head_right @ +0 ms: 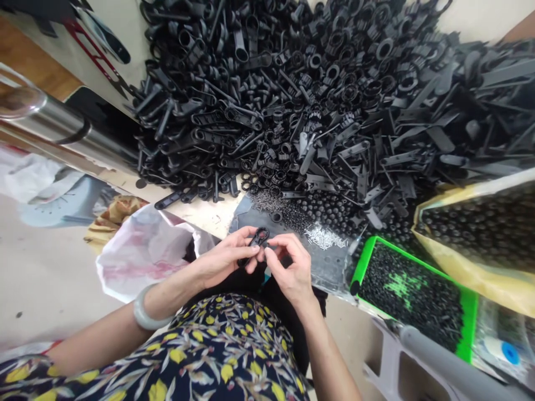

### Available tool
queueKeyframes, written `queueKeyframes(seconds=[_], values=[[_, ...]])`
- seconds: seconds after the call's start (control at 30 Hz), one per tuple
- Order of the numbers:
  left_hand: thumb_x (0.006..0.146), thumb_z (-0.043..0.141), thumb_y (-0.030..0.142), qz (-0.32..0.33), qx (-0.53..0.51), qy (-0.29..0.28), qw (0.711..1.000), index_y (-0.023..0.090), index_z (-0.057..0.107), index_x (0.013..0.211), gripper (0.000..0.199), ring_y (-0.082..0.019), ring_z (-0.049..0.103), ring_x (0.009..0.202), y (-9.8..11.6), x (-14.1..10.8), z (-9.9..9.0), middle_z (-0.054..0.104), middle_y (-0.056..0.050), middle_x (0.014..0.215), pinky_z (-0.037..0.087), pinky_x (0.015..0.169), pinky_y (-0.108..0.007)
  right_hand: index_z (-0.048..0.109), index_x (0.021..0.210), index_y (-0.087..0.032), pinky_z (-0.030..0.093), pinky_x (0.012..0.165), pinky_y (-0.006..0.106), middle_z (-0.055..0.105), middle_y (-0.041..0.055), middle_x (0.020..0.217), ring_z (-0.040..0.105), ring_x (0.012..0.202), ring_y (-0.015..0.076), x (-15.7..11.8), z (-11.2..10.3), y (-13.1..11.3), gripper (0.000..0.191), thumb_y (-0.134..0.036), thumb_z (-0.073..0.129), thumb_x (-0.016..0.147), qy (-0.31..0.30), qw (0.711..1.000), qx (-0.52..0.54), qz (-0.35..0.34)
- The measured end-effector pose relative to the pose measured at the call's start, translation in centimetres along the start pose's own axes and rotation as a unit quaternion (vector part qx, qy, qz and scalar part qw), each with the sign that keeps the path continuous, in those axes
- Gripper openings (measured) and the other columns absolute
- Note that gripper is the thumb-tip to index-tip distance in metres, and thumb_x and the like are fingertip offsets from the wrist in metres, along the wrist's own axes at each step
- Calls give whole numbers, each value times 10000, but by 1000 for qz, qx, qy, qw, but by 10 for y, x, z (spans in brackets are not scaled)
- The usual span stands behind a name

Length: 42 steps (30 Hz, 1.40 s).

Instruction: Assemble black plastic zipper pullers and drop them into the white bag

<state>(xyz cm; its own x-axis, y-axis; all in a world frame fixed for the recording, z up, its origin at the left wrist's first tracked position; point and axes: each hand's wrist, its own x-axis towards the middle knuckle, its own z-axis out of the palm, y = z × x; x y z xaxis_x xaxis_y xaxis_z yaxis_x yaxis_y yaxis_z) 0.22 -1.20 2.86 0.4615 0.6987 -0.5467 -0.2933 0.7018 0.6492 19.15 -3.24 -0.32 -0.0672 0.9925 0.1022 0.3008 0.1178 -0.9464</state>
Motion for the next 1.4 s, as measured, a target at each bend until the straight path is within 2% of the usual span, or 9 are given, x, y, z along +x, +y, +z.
queueKeyframes(seconds=[0.27, 0.43, 0.53, 0.67, 0.77, 1.13, 1.27, 1.4], values=[[946, 624, 606, 59, 146, 62, 986, 172, 602, 1168, 488, -73, 367, 512, -14, 10, 4, 488, 68, 658, 246, 478, -218, 701, 997, -224, 563, 643, 281, 682, 68, 1021, 649, 760, 155, -5, -2, 9, 122, -337, 661, 976, -2, 1000, -4, 6], [995, 547, 558, 75, 209, 87, 971, 181, 604, 1252, 460, -88, 370, 520, -21, 12, 0, 495, 66, 651, 266, 515, -237, 704, 979, -224, 553, 651, 283, 674, 64, 1006, 645, 773, 156, -6, -4, 11, 100, -317, 668, 974, 7, 1000, 6, 10], [998, 543, 516, 59, 190, 76, 977, 188, 574, 1234, 406, -95, 411, 545, -16, 10, 1, 530, 57, 704, 316, 561, -250, 705, 981, -223, 542, 643, 277, 668, 56, 997, 632, 760, 148, -6, -5, 12, 84, -302, 678, 969, 10, 1000, 16, 9], [941, 607, 376, 45, 137, 43, 989, 188, 557, 1130, 271, -98, 465, 616, -9, 7, 2, 543, 52, 744, 382, 698, -265, 710, 1000, -226, 533, 646, 275, 661, 53, 1003, 630, 762, 146, -8, -5, 17, 77, -292, 681, 972, 11, 999, 26, 15], [922, 637, 338, 51, 140, 31, 988, 180, 538, 1148, 293, -97, 444, 621, -9, 6, 1, 512, 65, 727, 372, 709, -267, 712, 1013, -227, 528, 644, 274, 657, 53, 1012, 622, 760, 144, -10, -5, 19, 75, -283, 683, 972, 9, 999, 30, 16], [898, 637, 303, 39, 105, 63, 992, 160, 523, 1150, 312, -71, 410, 553, -14, 12, -3, 514, 71, 724, 309, 619, -249, 717, 1030, -235, 533, 661, 261, 663, 40, 1021, 628, 776, 133, -11, -3, 21, 71, -263, 695, 969, 7, 1000, 19, 7], [924, 587, 257, 55, 123, 73, 988, 160, 518, 1187, 288, -89, 446, 618, -14, 7, 5, 519, 54, 779, 373, 682, -255, 719, 1047, -236, 539, 641, 260, 671, 35, 1027, 627, 738, 124, -8, 0, 14, 86, -266, 689, 972, 4, 1000, -25, -9], [951, 543, 249, 68, 157, 76, 982, 173, 522, 1284, 342, -122, 506, 741, -16, 4, 11, 519, 28, 848, 421, 767, -272, 717, 1077, -233, 556, 650, 271, 692, 47, 1044, 646, 757, 133, -3, 3, 8, 110, -261, 672, 980, -1, 993, -105, -56]])
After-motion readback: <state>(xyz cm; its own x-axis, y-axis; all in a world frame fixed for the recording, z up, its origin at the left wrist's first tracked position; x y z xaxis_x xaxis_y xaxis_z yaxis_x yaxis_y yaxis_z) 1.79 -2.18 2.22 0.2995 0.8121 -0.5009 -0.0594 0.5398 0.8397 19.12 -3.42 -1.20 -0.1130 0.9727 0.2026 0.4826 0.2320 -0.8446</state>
